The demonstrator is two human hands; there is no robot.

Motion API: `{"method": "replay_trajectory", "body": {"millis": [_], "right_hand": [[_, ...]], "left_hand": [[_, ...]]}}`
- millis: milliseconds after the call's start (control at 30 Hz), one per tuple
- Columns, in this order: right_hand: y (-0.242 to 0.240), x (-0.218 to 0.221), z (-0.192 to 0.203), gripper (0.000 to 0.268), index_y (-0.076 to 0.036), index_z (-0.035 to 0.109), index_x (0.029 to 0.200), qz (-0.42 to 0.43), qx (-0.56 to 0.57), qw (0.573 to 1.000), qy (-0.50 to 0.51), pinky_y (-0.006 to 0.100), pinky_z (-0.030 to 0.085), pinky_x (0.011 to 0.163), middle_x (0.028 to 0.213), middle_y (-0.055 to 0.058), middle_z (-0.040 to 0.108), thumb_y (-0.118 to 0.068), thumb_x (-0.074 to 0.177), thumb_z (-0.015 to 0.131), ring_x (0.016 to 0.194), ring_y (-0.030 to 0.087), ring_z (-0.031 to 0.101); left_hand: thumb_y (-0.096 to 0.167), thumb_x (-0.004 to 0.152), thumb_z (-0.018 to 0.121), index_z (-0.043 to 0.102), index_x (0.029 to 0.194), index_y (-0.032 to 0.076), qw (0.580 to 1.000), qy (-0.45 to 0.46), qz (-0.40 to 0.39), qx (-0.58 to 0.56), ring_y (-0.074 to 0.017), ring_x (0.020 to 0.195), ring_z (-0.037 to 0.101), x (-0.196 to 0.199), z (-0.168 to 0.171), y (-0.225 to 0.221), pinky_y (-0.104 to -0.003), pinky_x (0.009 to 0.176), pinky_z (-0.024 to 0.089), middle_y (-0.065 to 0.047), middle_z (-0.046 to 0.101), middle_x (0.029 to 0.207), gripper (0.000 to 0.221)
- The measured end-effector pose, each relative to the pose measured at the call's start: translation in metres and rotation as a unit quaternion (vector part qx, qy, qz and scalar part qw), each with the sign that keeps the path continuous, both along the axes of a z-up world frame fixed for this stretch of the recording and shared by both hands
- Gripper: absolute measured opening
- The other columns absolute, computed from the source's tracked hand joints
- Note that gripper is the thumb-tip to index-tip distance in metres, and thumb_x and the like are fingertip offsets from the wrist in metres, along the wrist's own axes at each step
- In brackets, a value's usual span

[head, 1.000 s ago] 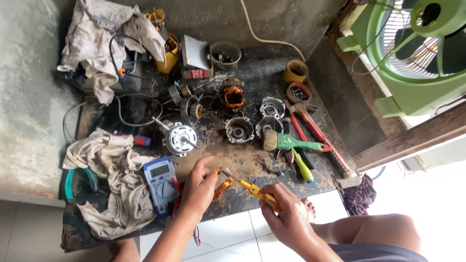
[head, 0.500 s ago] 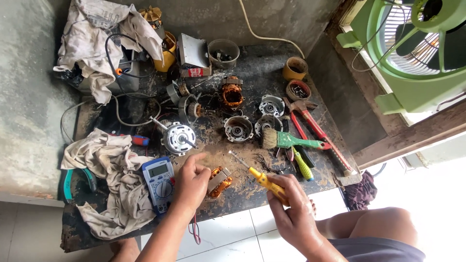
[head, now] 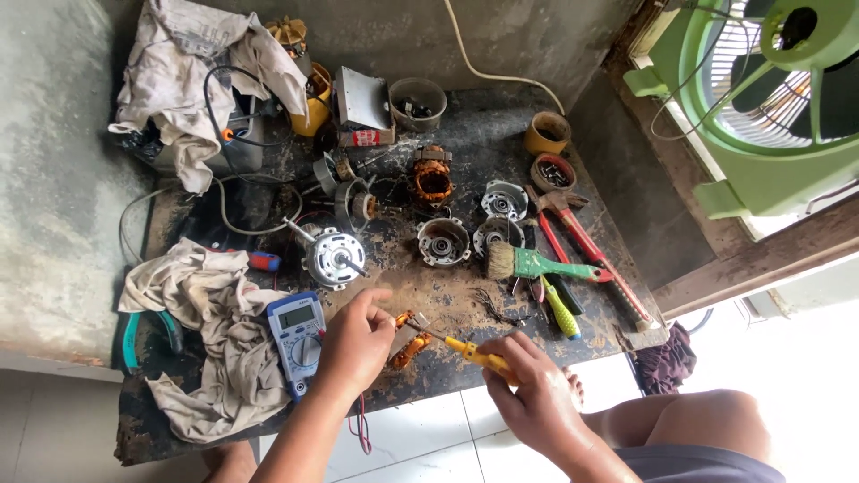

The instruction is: The person is reassembling the internal components of an electric motor, specifically fitting the rotor into the stator and using a screwdriver for alignment.

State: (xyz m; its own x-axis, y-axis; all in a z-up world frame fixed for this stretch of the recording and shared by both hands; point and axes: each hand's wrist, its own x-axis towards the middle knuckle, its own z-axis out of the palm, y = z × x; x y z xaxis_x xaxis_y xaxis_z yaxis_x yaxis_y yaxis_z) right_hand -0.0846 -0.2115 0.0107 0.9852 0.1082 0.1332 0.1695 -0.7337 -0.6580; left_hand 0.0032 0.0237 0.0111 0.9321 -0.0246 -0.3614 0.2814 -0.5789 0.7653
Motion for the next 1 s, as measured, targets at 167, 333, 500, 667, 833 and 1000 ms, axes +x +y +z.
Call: {"method": "replay_trajectory", "body": {"millis": [167, 333, 500, 667, 833, 1000], "right_hand": [[0.002, -0.002, 0.0, 0.02, -0.016, 0.071, 0.109, 0.001, 0.031, 0.999, -0.009, 0.031, 0.053, 0.062, 0.095, -0.002, 0.068, -0.015, 0.09, 0.063, 0.077, 0.015, 0.068], [0.001, -0.001, 0.002, 0.018, -0.007, 0.069, 0.11, 0.012, 0.14, 0.986, -0.091, 0.028, 0.044, 0.061, 0.092, 0.005, 0.064, -0.006, 0.092, 0.064, 0.072, 0.015, 0.057], [0.0, -0.004, -0.018, 0.012, -0.01, 0.07, 0.101, -0.064, 0.107, 0.992, -0.026, 0.028, 0.048, 0.063, 0.092, 0.002, 0.069, -0.011, 0.091, 0.064, 0.075, 0.015, 0.063], [-0.008, 0.017, -0.057, 0.02, -0.018, 0.066, 0.111, -0.103, -0.037, 0.994, -0.019, 0.038, 0.049, 0.071, 0.1, 0.001, 0.069, -0.019, 0.091, 0.062, 0.08, 0.022, 0.067], [-0.006, 0.036, -0.091, 0.017, -0.021, 0.065, 0.107, -0.059, -0.193, 0.966, -0.163, 0.039, 0.042, 0.079, 0.095, -0.002, 0.066, -0.024, 0.09, 0.062, 0.084, 0.023, 0.062], [0.01, 0.064, -0.07, 0.017, -0.025, 0.066, 0.103, -0.054, -0.205, 0.955, -0.208, 0.041, 0.041, 0.08, 0.094, -0.002, 0.064, -0.031, 0.087, 0.066, 0.085, 0.026, 0.061]], "left_hand": [[0.009, 0.094, 0.062, 0.061, 0.136, 0.021, 0.999, 0.039, -0.003, 0.017, -0.0105, 0.069, 0.064, -0.003, 0.013, 0.0, -0.025, 0.061, 0.054, 0.005, 0.073, 0.09, 0.044], [0.009, 0.094, 0.063, 0.063, 0.134, 0.021, 0.999, 0.03, -0.005, 0.015, -0.012, 0.076, 0.068, -0.002, 0.01, 0.003, -0.027, 0.07, 0.058, 0.005, 0.074, 0.091, 0.042], [0.004, 0.093, 0.063, 0.061, 0.134, 0.019, 0.999, 0.016, -0.026, 0.037, -0.0102, 0.076, 0.069, -0.004, 0.003, 0.003, -0.023, 0.07, 0.062, 0.005, 0.074, 0.093, 0.044], [0.011, 0.096, 0.061, 0.061, 0.133, 0.017, 0.998, -0.017, -0.036, 0.052, -0.0122, 0.076, 0.07, -0.011, 0.002, 0.001, -0.025, 0.066, 0.061, 0.001, 0.076, 0.103, 0.037], [0.012, 0.098, 0.06, 0.058, 0.133, 0.014, 0.996, -0.042, -0.04, 0.073, -0.0107, 0.069, 0.068, -0.02, -0.007, -0.003, -0.02, 0.058, 0.06, -0.003, 0.074, 0.102, 0.035], [0.023, 0.091, 0.076, 0.06, 0.128, 0.011, 0.98, -0.124, -0.131, 0.089, -0.0316, 0.109, 0.067, -0.022, -0.01, -0.007, -0.042, 0.092, 0.06, -0.014, 0.061, 0.126, 0.042]]}}
